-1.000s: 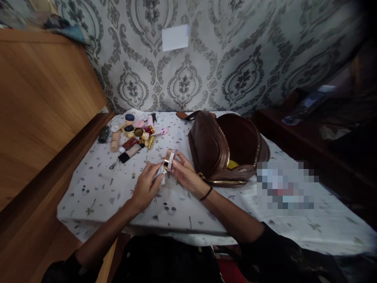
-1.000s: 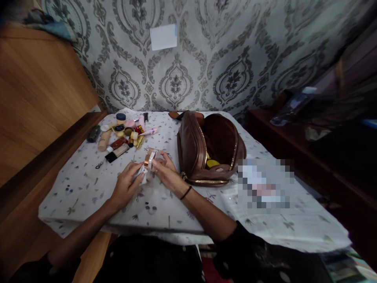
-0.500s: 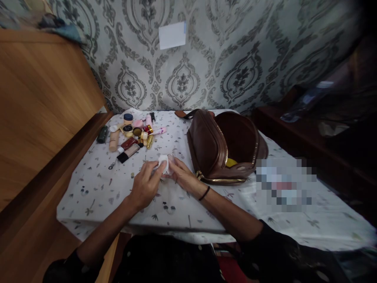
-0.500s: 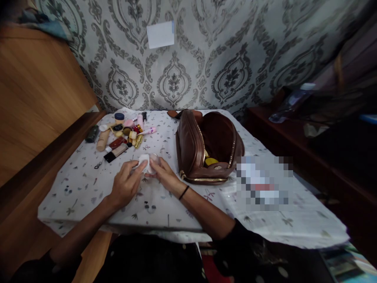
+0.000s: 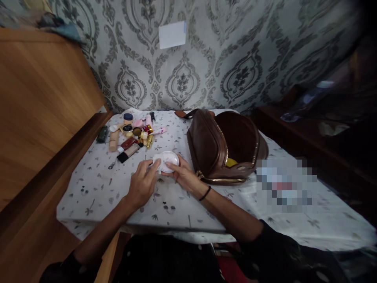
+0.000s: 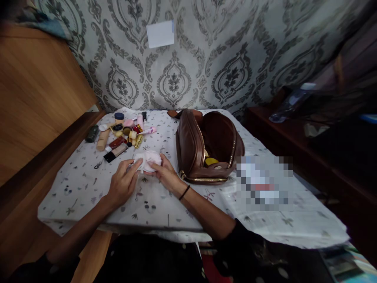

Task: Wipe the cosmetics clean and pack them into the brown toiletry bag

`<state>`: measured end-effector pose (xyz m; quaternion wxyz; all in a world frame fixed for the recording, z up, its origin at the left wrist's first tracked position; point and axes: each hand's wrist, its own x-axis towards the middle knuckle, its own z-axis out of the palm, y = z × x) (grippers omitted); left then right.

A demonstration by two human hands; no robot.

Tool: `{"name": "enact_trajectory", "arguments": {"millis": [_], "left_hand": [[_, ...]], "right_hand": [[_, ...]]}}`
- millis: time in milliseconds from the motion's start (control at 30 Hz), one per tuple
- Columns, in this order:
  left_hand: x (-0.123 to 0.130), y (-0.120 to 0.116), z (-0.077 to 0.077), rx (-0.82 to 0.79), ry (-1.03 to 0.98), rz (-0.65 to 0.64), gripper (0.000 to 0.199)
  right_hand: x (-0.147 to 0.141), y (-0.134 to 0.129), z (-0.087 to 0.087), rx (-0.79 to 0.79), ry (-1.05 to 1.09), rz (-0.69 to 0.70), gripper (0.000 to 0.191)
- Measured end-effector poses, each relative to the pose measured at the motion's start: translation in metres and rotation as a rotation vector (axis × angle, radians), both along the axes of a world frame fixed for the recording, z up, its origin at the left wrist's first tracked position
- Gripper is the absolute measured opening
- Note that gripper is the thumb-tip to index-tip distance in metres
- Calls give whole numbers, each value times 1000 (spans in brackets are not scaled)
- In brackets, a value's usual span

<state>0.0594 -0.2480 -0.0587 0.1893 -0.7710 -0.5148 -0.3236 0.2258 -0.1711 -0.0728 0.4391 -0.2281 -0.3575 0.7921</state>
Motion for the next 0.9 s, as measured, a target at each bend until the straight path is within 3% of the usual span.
{"name": "enact_trajectory", "arguments": {"millis": [300,533,633,767,900], "left_hand": [[6,9,0,-74,-9,30,43],[12,7,8,-119,62,-309,46],[6,4,10,-121,57,-372,43],[-6,4,14,-119,1,-342,37],[-18,8,17,-113,-19,-267,36]], "right_hand": [[-3,-1,-2,-58,45,216,35],[-4,4,-4,-124,63,151,32],[-2,6,-2,-109,68,99,30],[1,6,-1,-51,60,29,27],[2,6,-4,-57,49,71,28]]}}
